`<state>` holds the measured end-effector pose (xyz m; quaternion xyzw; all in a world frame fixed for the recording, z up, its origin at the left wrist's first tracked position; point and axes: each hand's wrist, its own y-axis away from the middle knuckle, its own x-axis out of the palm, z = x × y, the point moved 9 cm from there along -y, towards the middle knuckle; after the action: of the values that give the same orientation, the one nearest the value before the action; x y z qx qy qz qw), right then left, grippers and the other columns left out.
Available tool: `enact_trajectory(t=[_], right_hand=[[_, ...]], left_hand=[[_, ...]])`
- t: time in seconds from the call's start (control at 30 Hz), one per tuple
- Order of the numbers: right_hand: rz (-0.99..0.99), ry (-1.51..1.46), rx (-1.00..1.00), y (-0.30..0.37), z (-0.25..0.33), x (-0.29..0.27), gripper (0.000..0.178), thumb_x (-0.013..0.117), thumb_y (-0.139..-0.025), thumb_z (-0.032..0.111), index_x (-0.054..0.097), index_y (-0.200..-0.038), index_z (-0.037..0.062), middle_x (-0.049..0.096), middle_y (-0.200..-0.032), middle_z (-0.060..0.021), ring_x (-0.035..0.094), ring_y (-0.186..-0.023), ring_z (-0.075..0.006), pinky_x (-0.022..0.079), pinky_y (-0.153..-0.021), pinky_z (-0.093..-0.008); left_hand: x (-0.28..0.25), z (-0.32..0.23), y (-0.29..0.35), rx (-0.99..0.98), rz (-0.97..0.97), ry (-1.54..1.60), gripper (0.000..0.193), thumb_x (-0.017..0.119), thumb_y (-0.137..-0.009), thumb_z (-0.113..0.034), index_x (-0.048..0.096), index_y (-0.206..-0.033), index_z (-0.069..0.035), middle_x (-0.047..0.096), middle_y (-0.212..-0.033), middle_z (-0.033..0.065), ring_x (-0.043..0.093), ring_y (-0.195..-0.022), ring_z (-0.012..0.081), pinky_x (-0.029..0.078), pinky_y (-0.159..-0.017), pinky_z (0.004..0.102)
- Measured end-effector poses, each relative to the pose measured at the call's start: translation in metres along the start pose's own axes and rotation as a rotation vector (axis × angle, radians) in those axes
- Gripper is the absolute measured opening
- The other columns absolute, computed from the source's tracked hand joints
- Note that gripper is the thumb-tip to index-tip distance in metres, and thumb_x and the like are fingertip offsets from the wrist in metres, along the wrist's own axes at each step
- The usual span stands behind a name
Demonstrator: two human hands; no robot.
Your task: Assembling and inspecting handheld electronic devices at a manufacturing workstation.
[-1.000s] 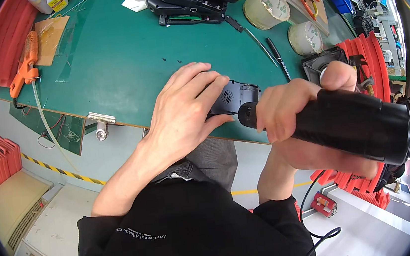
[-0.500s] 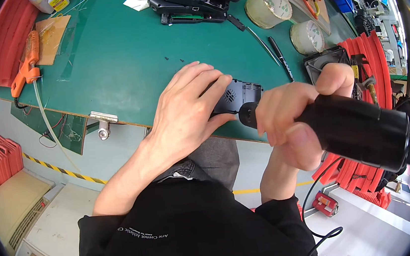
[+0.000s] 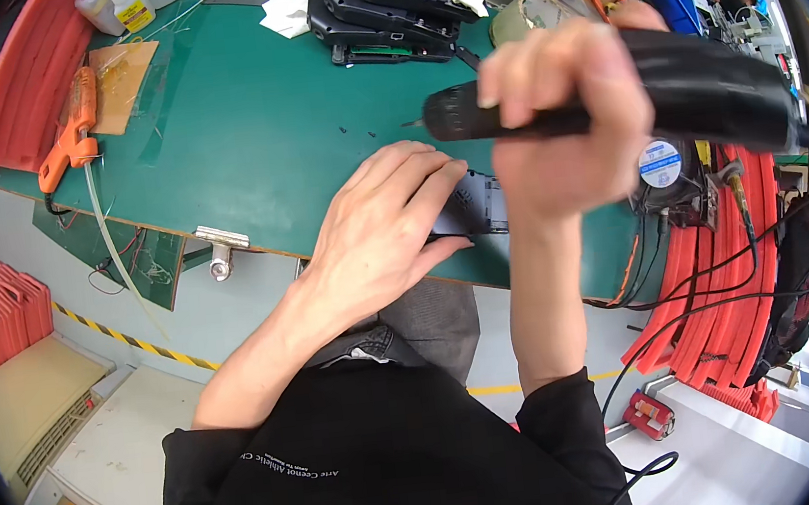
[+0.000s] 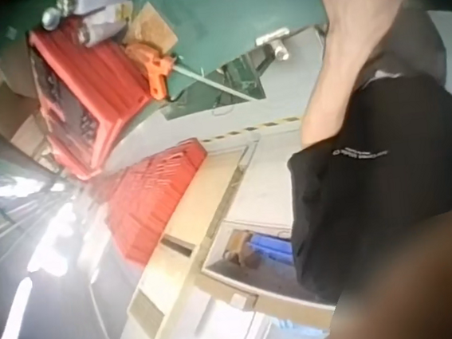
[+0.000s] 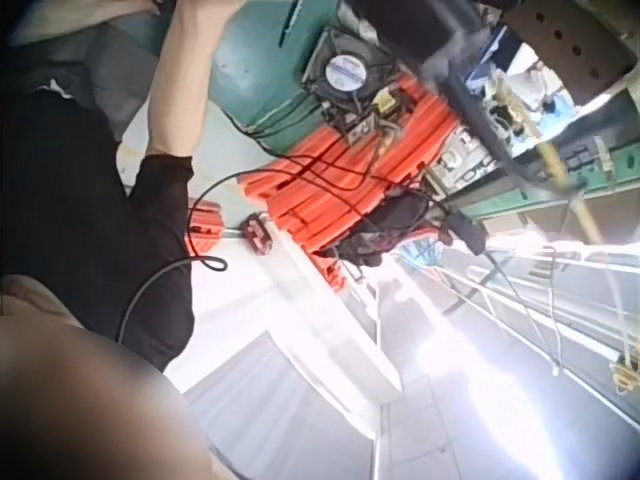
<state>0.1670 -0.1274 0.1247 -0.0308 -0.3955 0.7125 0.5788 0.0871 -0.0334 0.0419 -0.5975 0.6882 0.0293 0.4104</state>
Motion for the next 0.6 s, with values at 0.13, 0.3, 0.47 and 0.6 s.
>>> enact_trajectory(t=[0.13,0.3,0.47,0.6], right_hand=[[-0.095,0.181,0.158,0.009,-0.028,-0.001,0.031,0.053,-0.095,0.012,0.044,-0.124,0.007,0.045,-0.063,-0.0061,0.044,-0.049,-0.0177,0.044,-0.052,-0.0384],[-0.096,0.038,0.062,0.01,-0.021,0.001,0.029,0.05,-0.097,0.015,0.044,-0.125,0.0077,0.044,-0.065,-0.0047,0.043,-0.051,-0.0159,0.044,-0.054,-0.0383],[0.086,-0.18,-0.035,0.008,0.038,-0.001,0.034,0.044,-0.103,0.025,0.05,-0.13,0.006,0.044,-0.069,-0.0003,0.04,-0.054,-0.0128,0.039,-0.059,-0.033],[0.202,-0.195,-0.003,0.014,0.058,-0.001,0.034,0.052,-0.101,0.027,0.05,-0.125,0.0041,0.047,-0.07,0.0,0.043,-0.055,-0.0117,0.038,-0.059,-0.0309]], left_hand=[[0.0,-0.002,-0.001,-0.002,0.01,0.006,0.064,0.089,-0.062,-0.015,0.063,-0.118,0.002,0.064,-0.116,0.0134,0.06,-0.117,0.0327,0.05,-0.101,0.0443],[-0.005,-0.001,-0.002,-0.006,-0.045,0.015,0.058,0.089,-0.062,-0.013,0.065,-0.114,0.001,0.065,-0.116,0.013,0.061,-0.114,0.0324,0.051,-0.099,0.0443],[-0.015,0.005,0.002,-0.008,-0.147,0.168,0.045,0.089,-0.065,-0.007,0.07,-0.105,0.001,0.07,-0.116,0.0145,0.064,-0.112,0.0339,0.054,-0.094,0.0428],[-0.03,0.023,0.009,-0.14,-0.297,0.291,0.03,0.085,-0.069,0.004,0.073,-0.095,0.0,0.073,-0.11,0.0117,0.067,-0.111,0.0302,0.054,-0.092,0.0396]])
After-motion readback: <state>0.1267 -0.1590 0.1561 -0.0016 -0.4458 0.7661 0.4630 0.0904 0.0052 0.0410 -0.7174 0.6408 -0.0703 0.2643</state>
